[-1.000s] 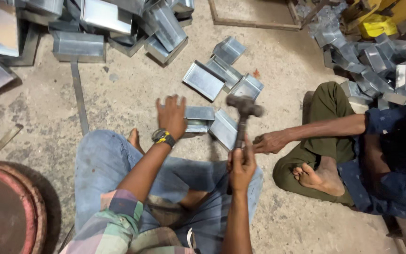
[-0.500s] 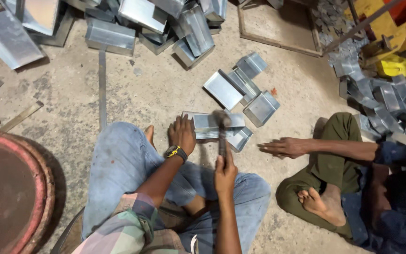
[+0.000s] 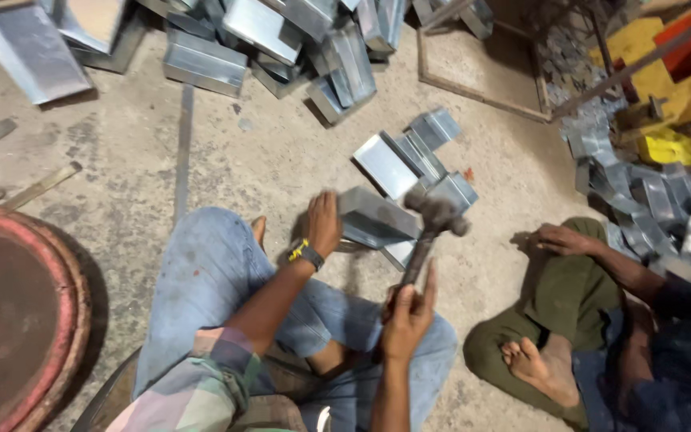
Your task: The person assembles small metal boxes by hand, using a hammer to fold and flatten the edges of the metal sheets.
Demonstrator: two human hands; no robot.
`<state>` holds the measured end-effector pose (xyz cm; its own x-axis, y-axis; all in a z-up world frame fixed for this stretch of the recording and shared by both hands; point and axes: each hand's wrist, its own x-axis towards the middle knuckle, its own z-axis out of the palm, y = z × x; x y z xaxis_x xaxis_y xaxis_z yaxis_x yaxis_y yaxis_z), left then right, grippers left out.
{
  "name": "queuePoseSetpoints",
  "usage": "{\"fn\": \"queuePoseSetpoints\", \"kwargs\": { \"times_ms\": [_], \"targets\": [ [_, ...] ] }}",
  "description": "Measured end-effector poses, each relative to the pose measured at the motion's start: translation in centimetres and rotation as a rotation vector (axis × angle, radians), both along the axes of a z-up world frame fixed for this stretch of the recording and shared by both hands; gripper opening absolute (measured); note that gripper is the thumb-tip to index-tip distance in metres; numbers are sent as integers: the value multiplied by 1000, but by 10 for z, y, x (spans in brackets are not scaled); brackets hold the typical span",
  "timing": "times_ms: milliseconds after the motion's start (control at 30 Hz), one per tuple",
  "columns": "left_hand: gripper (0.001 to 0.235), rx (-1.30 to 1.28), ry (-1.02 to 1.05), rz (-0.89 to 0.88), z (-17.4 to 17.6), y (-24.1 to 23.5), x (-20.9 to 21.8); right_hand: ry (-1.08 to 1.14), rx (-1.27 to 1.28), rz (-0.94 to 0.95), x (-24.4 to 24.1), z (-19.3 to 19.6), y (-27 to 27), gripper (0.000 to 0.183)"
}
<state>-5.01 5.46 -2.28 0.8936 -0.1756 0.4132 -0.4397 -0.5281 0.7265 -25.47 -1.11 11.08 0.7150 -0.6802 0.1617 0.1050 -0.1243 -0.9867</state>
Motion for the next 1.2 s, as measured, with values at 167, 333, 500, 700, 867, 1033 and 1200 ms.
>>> {"fn": "queuePoseSetpoints", "kwargs": {
  "times_ms": [167,333,500,700,867,1033,1200],
  "targets": [
    [16,390,-292,-75,89,-7,8,-152,-194,-85,-17,71,-12,64],
    [9,534,-307,-49,116,-3,1,-295,-169,-104,2,76,-19,66],
    [10,570,-328,-60,116,-2,3,364,-520,42,17,67,-44,58],
    [11,574,-318,-63,111,-2,2,239,-325,-67,-5,62,-44,58],
    [16,532,-289,-95,115,-1,5,323,-334,-68,12,40,-31,57],
    [61,-127,-166,-43,77,17,5,430,-271,-18,-10,24,-49,57],
    [39,-3,85,-57,29,34,9,317,-184,-70,-36,18,-55,58]
  ]
}}
